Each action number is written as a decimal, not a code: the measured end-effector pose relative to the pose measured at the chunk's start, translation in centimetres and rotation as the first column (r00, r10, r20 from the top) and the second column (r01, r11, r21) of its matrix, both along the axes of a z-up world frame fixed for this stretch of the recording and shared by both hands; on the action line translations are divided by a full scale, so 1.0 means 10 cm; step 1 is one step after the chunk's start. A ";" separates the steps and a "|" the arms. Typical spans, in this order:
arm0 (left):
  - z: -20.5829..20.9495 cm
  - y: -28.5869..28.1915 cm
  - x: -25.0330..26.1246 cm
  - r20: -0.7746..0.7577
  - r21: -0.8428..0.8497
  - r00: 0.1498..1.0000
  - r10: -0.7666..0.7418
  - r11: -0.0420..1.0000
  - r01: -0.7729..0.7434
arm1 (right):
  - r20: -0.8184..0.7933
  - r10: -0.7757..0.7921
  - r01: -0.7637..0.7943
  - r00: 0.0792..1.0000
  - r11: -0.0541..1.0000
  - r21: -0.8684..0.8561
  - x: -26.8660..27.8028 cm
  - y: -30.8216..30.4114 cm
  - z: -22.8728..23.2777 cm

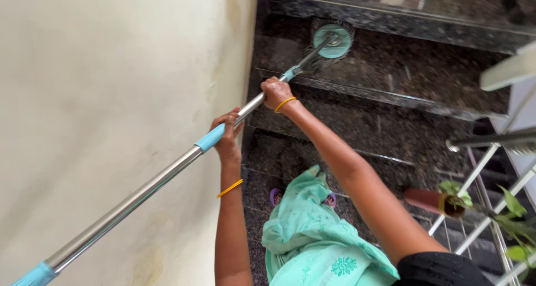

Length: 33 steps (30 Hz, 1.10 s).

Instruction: The person mops the steps of a staircase using a spin mop, moving a bucket down the stairs as they work.

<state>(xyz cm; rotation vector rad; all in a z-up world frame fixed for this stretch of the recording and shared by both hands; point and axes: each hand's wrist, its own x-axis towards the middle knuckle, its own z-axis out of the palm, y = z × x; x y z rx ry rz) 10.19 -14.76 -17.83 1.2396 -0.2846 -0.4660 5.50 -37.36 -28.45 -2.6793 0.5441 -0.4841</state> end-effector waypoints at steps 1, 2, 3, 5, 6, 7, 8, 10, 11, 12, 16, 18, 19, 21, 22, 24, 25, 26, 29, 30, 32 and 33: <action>-0.03 -0.12 -0.13 -0.020 0.010 0.999 -0.040 0.999 0.040 | -0.007 -0.018 0.018 1.000 1.000 0.003 -0.18 -0.11 -0.03; -0.05 -0.21 -0.26 -0.037 0.021 0.996 -0.079 0.997 0.080 | -0.007 -0.052 0.051 0.999 0.998 -0.022 -0.37 -0.22 -0.07; -0.06 -0.27 -0.39 -0.041 0.027 0.994 -0.097 0.995 0.098 | -0.008 -0.085 0.084 0.996 0.995 -0.046 -0.57 -0.31 -0.12; -0.08 -0.52 -0.63 -0.073 -0.024 0.981 -0.178 0.984 0.176 | -0.010 -0.152 0.151 0.988 0.986 -0.072 -0.97 -0.54 -0.19; -0.10 -0.64 -0.77 -0.076 -0.023 0.978 -0.197 0.980 0.196 | -0.012 -0.198 0.196 0.980 0.977 -0.087 -1.18 -0.63 -0.24; -0.11 -0.77 -0.92 -0.055 -0.039 0.973 -0.226 0.974 0.224 | -0.014 -0.217 0.215 0.976 0.973 -0.087 -1.40 -0.73 -0.28; -0.12 -0.91 -1.08 -0.035 -0.057 0.967 -0.254 0.966 0.252 | -0.023 -0.248 0.244 0.969 0.965 -0.098 -1.64 -0.85 -0.32; -0.13 -1.16 -1.42 -0.048 -0.050 0.953 -0.301 0.953 0.298 | -0.037 -0.292 0.286 0.956 0.952 -0.109 -2.11 -1.06 -0.38; -0.13 -1.26 -1.57 -0.059 -0.043 0.943 -0.329 0.944 0.326 | -0.028 -0.336 0.330 0.941 0.935 -0.126 -2.34 -1.15 -0.40; -0.13 -1.34 -1.70 -0.066 -0.037 0.938 -0.339 0.941 0.337 | -0.020 -0.378 0.372 0.926 0.918 -0.138 -2.54 -1.18 -0.43; -0.03 -1.48 -1.97 -0.011 -0.020 0.893 -0.449 0.893 0.449 | -0.018 -0.445 0.434 0.896 0.882 -0.181 -3.03 -1.15 -0.41; 0.09 -1.44 -1.97 -0.003 -0.047 0.873 -0.487 0.872 0.487 | 0.011 -0.490 0.485 0.872 0.860 -0.160 -3.09 -1.03 -0.30; 0.17 -1.40 -1.93 -0.008 -0.051 0.871 -0.492 0.870 0.491 | 0.008 -0.486 0.481 0.874 0.863 -0.157 -3.05 -0.99 -0.21; 0.34 -1.20 -1.83 -0.029 -0.039 0.873 -0.486 0.874 0.485 | 0.095 -0.501 0.510 0.860 0.851 -0.125 -2.91 -0.76 -0.08; 0.44 -1.10 -1.76 -0.004 -0.052 0.878 -0.479 0.877 0.478 | 0.088 -0.495 0.502 0.865 0.857 -0.114 -2.81 -0.64 0.00; 0.66 -0.89 -1.60 0.017 -0.056 0.884 -0.467 0.883 0.467 | 0.111 -0.494 0.504 0.862 0.859 -0.092 -2.57 -0.42 0.18; 0.77 -0.76 -1.52 0.069 -0.066 0.900 -0.431 0.898 0.435 | 0.138 -0.470 0.481 0.872 0.874 -0.068 -2.41 -0.34 0.28; 0.87 -0.61 -1.46 0.112 -0.075 0.912 -0.394 0.912 0.403 | 0.157 -0.446 0.457 0.881 0.888 -0.042 -2.26 -0.20 0.35; 1.14 -0.27 -1.23 0.078 -0.073 0.961 -0.264 0.960 0.270 | 0.124 -0.380 0.378 0.917 0.925 0.035 -1.76 0.16 0.57; 1.21 -0.10 -1.17 0.102 -0.087 0.973 -0.209 0.972 0.218 | 0.143 -0.337 0.333 0.930 0.941 0.051 -1.59 0.31 0.63; 1.33 0.16 -1.05 0.134 -0.100 0.983 -0.129 0.985 0.143 | 0.203 -0.278 0.274 0.939 0.961 0.049 -1.24 0.55 0.72; 1.36 0.29 -1.00 0.163 -0.116 0.985 -0.060 0.990 0.080 | 0.259 -0.230 0.226 0.938 0.973 0.044 -1.08 0.68 0.75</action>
